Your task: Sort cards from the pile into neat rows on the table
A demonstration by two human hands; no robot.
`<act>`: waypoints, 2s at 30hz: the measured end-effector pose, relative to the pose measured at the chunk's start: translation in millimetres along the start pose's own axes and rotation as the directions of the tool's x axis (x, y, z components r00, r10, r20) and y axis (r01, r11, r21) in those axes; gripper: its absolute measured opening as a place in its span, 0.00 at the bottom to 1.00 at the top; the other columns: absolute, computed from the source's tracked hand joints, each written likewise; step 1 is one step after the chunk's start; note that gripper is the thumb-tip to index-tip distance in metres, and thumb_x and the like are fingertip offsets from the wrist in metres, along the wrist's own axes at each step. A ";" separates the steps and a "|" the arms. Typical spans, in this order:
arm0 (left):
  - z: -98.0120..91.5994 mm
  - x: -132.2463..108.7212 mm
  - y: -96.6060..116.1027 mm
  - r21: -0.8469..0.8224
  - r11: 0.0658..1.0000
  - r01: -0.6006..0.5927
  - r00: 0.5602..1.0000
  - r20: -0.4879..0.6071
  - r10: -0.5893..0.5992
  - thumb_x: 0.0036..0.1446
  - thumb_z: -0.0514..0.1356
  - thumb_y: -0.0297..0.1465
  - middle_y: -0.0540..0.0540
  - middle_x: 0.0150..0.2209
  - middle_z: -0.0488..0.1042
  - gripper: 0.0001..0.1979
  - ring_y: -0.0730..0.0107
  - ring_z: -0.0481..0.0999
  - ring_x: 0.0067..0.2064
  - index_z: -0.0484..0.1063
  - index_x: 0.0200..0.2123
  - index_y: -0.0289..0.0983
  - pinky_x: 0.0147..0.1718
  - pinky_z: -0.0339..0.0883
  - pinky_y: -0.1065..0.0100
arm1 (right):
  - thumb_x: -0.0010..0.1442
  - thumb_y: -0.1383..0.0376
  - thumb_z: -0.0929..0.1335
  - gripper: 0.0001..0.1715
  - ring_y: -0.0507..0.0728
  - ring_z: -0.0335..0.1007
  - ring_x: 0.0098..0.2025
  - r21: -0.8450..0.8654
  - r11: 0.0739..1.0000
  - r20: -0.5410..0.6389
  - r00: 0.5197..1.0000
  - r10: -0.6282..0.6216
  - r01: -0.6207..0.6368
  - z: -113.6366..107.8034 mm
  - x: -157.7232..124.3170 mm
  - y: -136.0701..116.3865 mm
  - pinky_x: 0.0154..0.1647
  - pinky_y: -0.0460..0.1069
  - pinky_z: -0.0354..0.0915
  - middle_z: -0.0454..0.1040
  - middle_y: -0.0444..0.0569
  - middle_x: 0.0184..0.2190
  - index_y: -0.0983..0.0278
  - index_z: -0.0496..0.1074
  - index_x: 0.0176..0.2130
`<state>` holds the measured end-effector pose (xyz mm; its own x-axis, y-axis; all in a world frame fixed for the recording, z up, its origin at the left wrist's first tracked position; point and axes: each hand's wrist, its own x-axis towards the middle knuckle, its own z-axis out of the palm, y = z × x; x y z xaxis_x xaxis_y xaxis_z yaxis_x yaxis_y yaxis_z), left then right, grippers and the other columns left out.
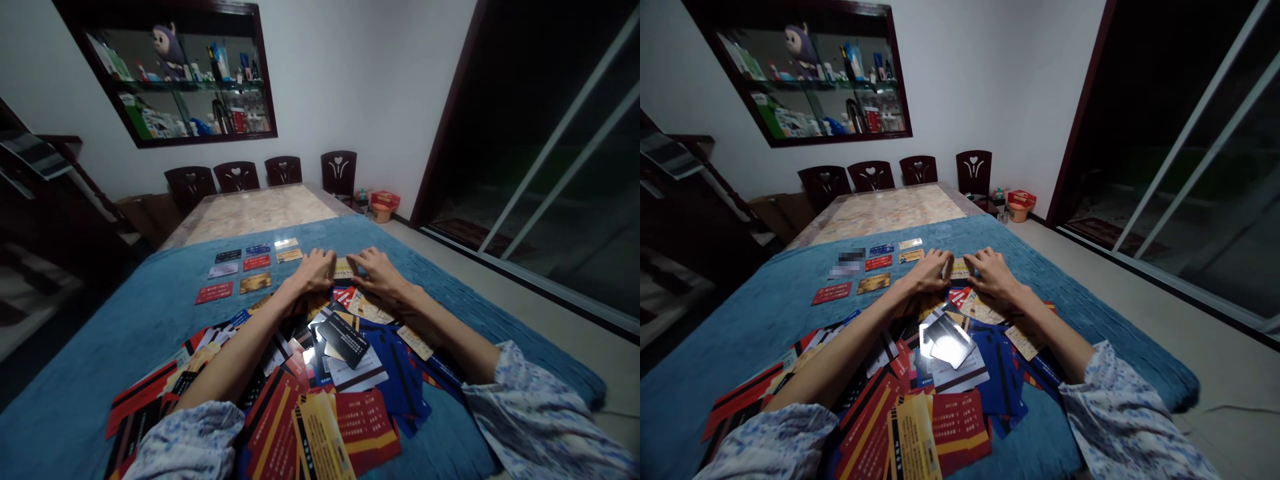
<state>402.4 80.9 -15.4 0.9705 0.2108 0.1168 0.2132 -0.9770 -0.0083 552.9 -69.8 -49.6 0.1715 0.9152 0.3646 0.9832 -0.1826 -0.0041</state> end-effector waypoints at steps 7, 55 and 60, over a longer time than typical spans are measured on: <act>-7.0 -1.5 -6.5 0.053 0.999 0.009 1.000 0.015 -0.010 0.57 0.57 0.31 0.37 0.47 0.72 0.14 0.51 0.68 0.51 0.67 0.48 0.37 0.49 0.64 0.53 | 0.62 0.56 0.67 0.27 0.65 0.61 0.50 -0.127 0.992 0.104 0.995 -0.013 0.026 -15.1 15.3 -7.7 0.43 0.54 0.58 0.73 0.59 0.48 0.61 0.68 0.58; -15.3 28.8 -163.5 0.111 0.931 0.347 0.929 0.095 -0.358 0.52 0.61 0.35 0.39 0.49 0.75 0.09 0.45 0.61 0.59 0.75 0.35 0.38 0.52 0.61 0.50 | 0.62 0.59 0.67 0.15 0.69 0.58 0.59 0.020 0.995 0.335 0.937 -0.100 0.099 37.5 216.5 -41.1 0.50 0.60 0.62 0.68 0.57 0.57 0.59 0.75 0.48; -6.0 38.2 -170.5 0.128 0.917 0.379 0.911 0.121 -0.393 0.51 0.61 0.35 0.40 0.51 0.75 0.09 0.45 0.61 0.60 0.76 0.35 0.38 0.52 0.61 0.51 | 0.61 0.61 0.67 0.16 0.70 0.58 0.60 0.011 0.997 0.356 0.931 -0.077 0.078 47.8 225.4 -42.3 0.50 0.59 0.64 0.68 0.57 0.58 0.59 0.76 0.48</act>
<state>402.4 255.4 -3.5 0.8142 0.5804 -0.0099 0.5774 -0.8115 -0.0903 552.9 161.4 -11.8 0.1068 0.9942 0.0082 0.9942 -0.1069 0.0137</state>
